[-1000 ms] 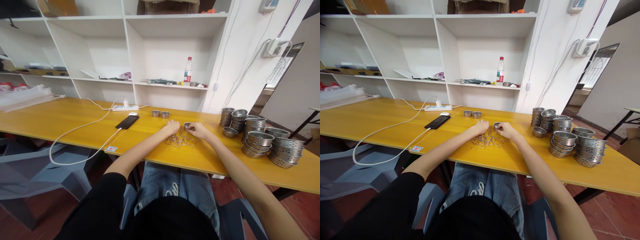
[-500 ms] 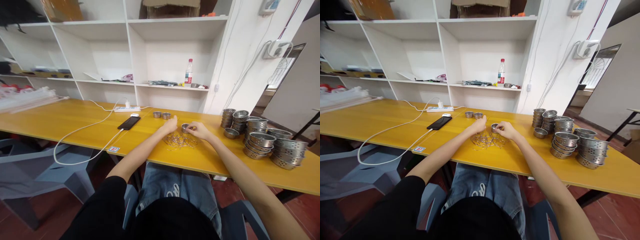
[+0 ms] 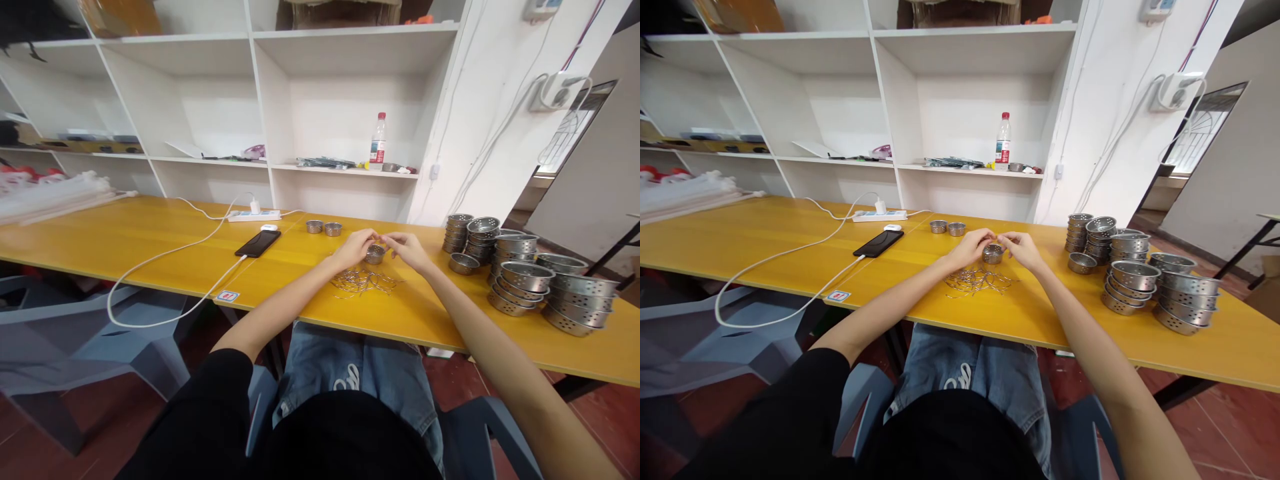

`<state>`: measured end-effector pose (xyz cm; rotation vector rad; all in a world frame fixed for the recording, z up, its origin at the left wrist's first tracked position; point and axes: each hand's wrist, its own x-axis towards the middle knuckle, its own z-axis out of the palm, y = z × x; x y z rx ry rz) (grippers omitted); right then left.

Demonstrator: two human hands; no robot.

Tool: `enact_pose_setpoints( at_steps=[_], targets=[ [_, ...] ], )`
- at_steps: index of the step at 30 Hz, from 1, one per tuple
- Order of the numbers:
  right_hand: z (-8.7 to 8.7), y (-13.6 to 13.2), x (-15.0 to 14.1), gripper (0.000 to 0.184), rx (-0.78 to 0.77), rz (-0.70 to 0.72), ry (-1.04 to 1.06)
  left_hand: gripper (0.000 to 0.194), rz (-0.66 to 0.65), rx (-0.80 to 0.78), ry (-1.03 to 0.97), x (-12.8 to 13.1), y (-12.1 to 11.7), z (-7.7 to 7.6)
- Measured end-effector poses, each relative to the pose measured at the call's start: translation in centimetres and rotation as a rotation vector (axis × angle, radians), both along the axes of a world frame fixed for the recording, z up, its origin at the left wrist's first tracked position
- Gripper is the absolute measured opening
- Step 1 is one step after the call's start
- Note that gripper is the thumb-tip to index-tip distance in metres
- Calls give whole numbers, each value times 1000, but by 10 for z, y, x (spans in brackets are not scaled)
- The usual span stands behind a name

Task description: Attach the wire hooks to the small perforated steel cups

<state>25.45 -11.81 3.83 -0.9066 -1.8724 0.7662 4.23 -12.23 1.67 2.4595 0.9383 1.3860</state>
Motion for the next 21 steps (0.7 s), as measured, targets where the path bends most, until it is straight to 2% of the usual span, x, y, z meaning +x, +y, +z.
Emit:
enact_pose_setpoints(
  at_steps=[2, 4, 7, 10, 13, 17, 21],
  targets=[
    [-1, 1, 1, 49, 28, 48, -68, 12, -70, -7, -57, 2, -1, -2],
    [-1, 2, 1, 39, 138, 31, -120, 10, -114, -29, -104, 4, -1, -4],
    [-3, 4, 0, 22, 320, -33, -205, 7, -133, -67, -141, 4, -1, -6],
    [-4, 3, -3, 12, 390, -51, -260, 6, -125, -88, -156, 6, -5, -5],
    [-4, 1, -5, 11, 354, -49, -261, 6, -83, -74, -170, 9, -10, -2],
    [-3, -2, -4, 13, 185, -58, -153, 5, 7, -55, -171, 13, -13, 0],
    [-1, 1, -2, 16, -13, -68, 92, 28, 132, -124, -143, 13, -10, -6]
  ],
)
